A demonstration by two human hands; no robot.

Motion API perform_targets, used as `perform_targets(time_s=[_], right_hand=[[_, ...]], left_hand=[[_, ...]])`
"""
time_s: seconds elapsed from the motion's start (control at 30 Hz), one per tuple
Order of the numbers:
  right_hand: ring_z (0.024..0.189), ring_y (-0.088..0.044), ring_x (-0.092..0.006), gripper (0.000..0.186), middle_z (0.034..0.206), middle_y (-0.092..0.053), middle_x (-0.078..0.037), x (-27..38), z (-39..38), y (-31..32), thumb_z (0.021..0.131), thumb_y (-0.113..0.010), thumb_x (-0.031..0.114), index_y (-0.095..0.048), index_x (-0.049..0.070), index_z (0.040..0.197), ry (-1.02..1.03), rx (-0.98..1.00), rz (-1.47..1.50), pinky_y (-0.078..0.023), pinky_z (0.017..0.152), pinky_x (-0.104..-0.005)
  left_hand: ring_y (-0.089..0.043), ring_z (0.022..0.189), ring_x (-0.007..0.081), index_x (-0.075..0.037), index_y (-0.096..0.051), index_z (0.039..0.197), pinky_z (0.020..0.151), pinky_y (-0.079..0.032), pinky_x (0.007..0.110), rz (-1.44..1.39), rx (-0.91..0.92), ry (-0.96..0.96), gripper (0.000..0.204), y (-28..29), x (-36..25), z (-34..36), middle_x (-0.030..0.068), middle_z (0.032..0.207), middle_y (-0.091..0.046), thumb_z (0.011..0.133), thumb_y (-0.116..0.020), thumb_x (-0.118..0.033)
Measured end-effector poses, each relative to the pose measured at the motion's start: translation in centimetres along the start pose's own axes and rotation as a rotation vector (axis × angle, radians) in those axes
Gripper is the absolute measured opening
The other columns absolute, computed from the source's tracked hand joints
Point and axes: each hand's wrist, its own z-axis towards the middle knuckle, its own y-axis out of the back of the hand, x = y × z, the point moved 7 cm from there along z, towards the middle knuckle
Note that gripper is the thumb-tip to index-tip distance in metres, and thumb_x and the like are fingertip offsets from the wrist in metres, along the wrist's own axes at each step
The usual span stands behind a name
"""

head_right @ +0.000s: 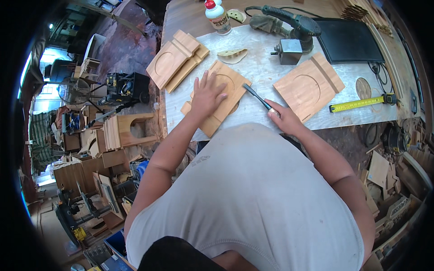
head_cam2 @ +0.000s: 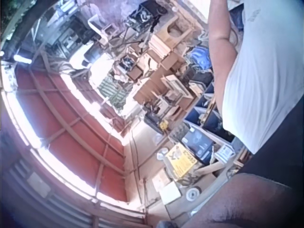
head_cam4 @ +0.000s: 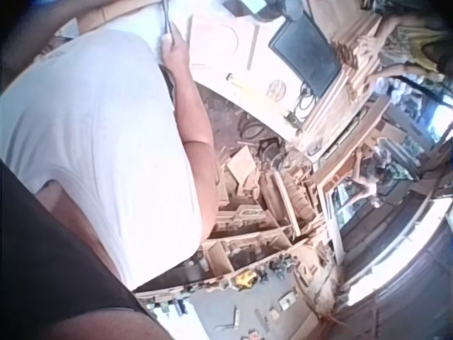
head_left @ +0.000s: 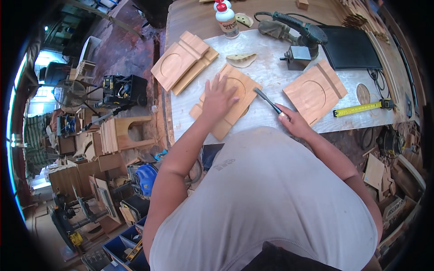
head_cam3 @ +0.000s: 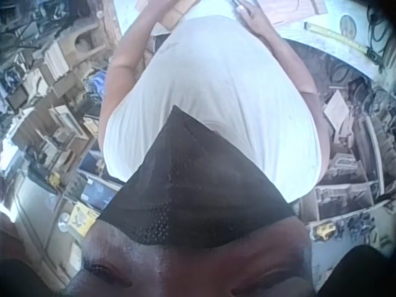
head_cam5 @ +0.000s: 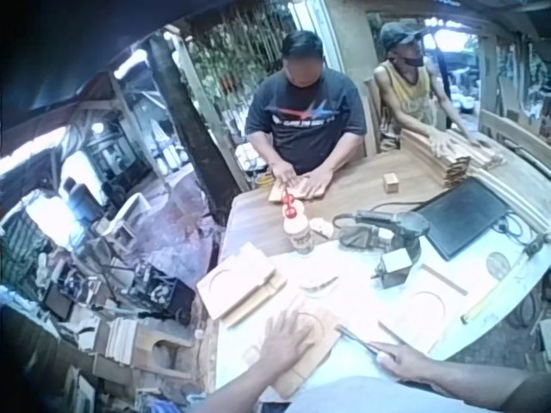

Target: Using a wood chisel to carve a circular recess into a wooden block.

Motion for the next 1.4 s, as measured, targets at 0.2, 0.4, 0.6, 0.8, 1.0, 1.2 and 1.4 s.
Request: perform_targets(time_s=[0.2, 0.4, 0.6, 0.8, 1.0, 1.2, 1.4], right_hand=[[0.101, -0.068, -0.0286, 0.050, 0.120, -0.069, -0.018, 0.9, 0.3, -0.7, 0.102, -0.056, 0.029, -0.047, 0.025, 0.151, 0.025, 0.005, -0.008, -0.050, 0.091, -0.0378], [0.092, -0.068, -0.0383, 0.047, 0.105, -0.071, -0.021, 5.3, 1.6, -0.8, 0.105, -0.049, 0.030, -0.044, 0.029, 0.152, 0.054, 0.025, -0.176, -0.052, 0.086, -0.0463], [0.079, -0.066, -0.0402, 0.048, 0.084, -0.068, -0.021, 6.0, 0.9, -1.7, 0.106, -0.047, 0.028, -0.042, 0.032, 0.153, -0.133, 0.176, -0.280, -0.051, 0.076, -0.0497], [0.069, -0.064, -0.0361, 0.051, 0.074, -0.063, -0.019, 6.3, 1.1, -3.2, 0.105, -0.048, 0.027, -0.038, 0.030, 0.155, -0.136, 0.162, -0.316, -0.050, 0.067, -0.0488], [0.068, -0.063, -0.0359, 0.057, 0.073, -0.060, -0.019, 6.2, -0.2, -4.1, 0.104, -0.048, 0.023, -0.031, 0.027, 0.158, -0.218, 0.251, -0.252, -0.050, 0.066, -0.0494], [0.068, -0.063, -0.0355, 0.059, 0.074, -0.061, -0.018, 5.8, 0.7, -5.0, 0.103, -0.049, 0.021, -0.030, 0.026, 0.159, -0.210, 0.238, -0.224, -0.050, 0.065, -0.0490], [0.067, -0.062, -0.0355, 0.061, 0.075, -0.061, -0.018, 6.4, 0.6, -4.9, 0.102, -0.051, 0.020, -0.029, 0.026, 0.159, -0.176, 0.203, -0.217, -0.050, 0.064, -0.0484]], left_hand=[[-0.040, 0.141, 0.0333, -0.016, -0.047, 0.147, 0.118, -0.027, 0.054, -0.218, -0.156, 0.307, 0.059, -0.9, 5.7, 0.2, 0.0172, 0.147, -0.048, 0.097, -0.059, -0.045], [-0.060, 0.120, 0.0351, -0.013, -0.042, 0.149, 0.100, -0.048, 0.047, -0.311, 0.152, 0.557, 0.066, -1.7, 4.8, -0.3, 0.0183, 0.133, -0.060, 0.096, -0.060, -0.050], [-0.068, 0.101, 0.0413, -0.012, -0.053, 0.136, 0.091, -0.052, 0.050, -0.334, 0.144, 0.587, 0.057, -1.4, 3.8, -0.6, 0.0210, 0.112, -0.070, 0.096, -0.058, -0.052], [-0.068, 0.095, 0.0425, -0.010, -0.060, 0.120, 0.087, -0.052, 0.051, -0.305, 0.144, 0.660, 0.046, -2.4, 4.4, -0.9, 0.0192, 0.103, -0.072, 0.098, -0.056, -0.051], [-0.068, 0.092, 0.0425, -0.012, -0.061, 0.118, 0.082, -0.052, 0.051, -0.329, 0.063, 0.646, 0.041, -2.4, 4.1, -1.1, 0.0182, 0.101, -0.071, 0.100, -0.054, -0.048], [-0.068, 0.086, 0.0402, -0.012, -0.061, 0.117, 0.076, -0.053, 0.050, -0.325, -0.016, 0.586, 0.035, -2.2, 4.1, -1.0, 0.0160, 0.097, -0.071, 0.100, -0.056, -0.043], [-0.068, 0.101, 0.0405, -0.008, -0.061, 0.131, 0.089, -0.051, 0.049, -0.387, 0.129, 0.661, 0.051, -2.6, 4.4, -1.1, 0.0194, 0.113, -0.071, 0.100, -0.054, -0.049]])
